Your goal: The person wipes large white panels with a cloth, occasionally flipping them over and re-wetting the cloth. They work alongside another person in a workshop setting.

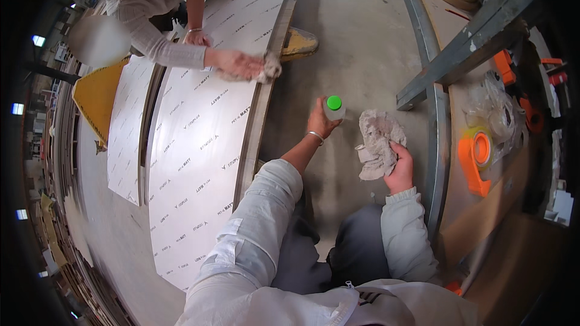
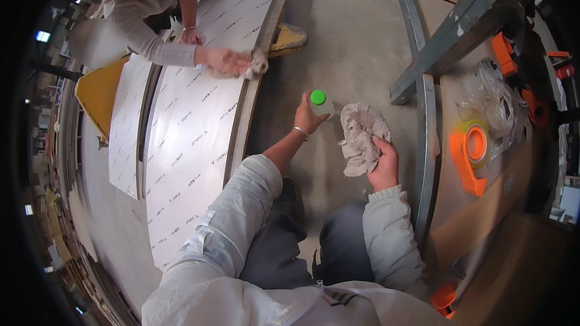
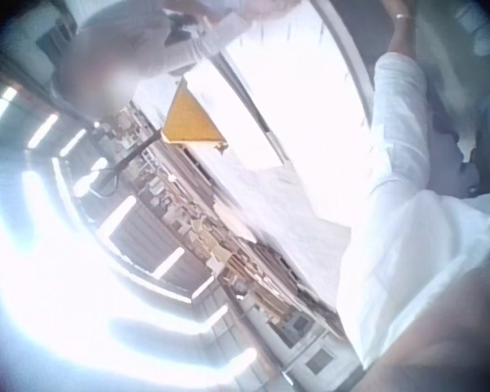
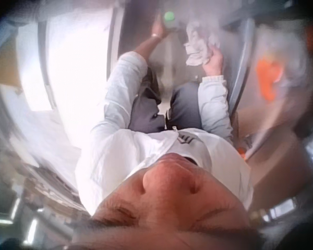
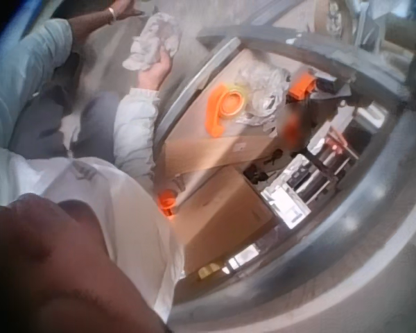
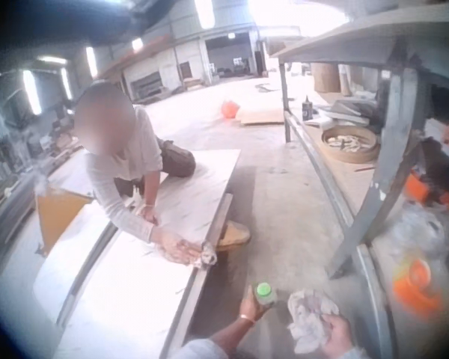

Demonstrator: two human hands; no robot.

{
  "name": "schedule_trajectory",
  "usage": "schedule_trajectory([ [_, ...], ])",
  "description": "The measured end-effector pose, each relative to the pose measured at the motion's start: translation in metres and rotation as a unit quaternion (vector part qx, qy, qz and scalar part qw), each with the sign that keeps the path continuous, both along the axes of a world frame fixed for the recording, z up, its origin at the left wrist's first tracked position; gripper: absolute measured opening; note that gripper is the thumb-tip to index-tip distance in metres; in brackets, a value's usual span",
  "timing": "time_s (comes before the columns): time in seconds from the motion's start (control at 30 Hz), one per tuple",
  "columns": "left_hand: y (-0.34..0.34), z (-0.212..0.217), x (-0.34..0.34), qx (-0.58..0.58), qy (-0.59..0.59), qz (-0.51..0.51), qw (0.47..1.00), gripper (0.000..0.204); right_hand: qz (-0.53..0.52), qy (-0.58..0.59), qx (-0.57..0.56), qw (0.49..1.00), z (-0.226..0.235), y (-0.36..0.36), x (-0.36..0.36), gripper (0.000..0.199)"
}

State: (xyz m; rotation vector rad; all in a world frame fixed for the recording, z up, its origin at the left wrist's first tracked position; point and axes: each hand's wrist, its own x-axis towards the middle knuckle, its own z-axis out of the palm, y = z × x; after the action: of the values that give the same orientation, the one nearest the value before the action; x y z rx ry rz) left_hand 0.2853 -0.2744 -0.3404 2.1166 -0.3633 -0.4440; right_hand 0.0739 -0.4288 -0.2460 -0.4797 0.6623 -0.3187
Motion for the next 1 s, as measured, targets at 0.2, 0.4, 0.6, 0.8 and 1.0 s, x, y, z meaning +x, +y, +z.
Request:
schedule_trajectory([
  [0.2, 0.049, -0.015, -0.029, 0.027, -0.065, 0.069, 0.995, 0.100, 0.091, -0.047, -0.041, 0.994, 0.010, 0.039, 0.022, 0.048],
  [0.4, 0.197, 0.097, -0.130, -0.051, 0.229, -0.209, 0.949, 0.039, 0.270, -0.076, -0.267, 0.922, 0.041, 0.093, 0.076, 0.050],
  [0.6, 0.413, 0.271, -0.317, -0.099, 0.095, 0.484, 0.864, 0.018, 0.269, -0.214, -0.758, 0.554, 0.015, 0.234, 0.150, 0.063],
  [0.8, 0.428, 0.367, -0.429, -0.066, -0.063, 0.627, 0.774, 0.017, 0.316, -0.384, -0.806, 0.321, -0.023, 0.323, 0.122, 0.050],
  [1.0, 0.374, 0.374, -0.362, -0.108, -0.077, 0.494, 0.859, 0.014, 0.456, -0.538, -0.678, 0.207, -0.016, 0.397, 0.082, 0.022],
])
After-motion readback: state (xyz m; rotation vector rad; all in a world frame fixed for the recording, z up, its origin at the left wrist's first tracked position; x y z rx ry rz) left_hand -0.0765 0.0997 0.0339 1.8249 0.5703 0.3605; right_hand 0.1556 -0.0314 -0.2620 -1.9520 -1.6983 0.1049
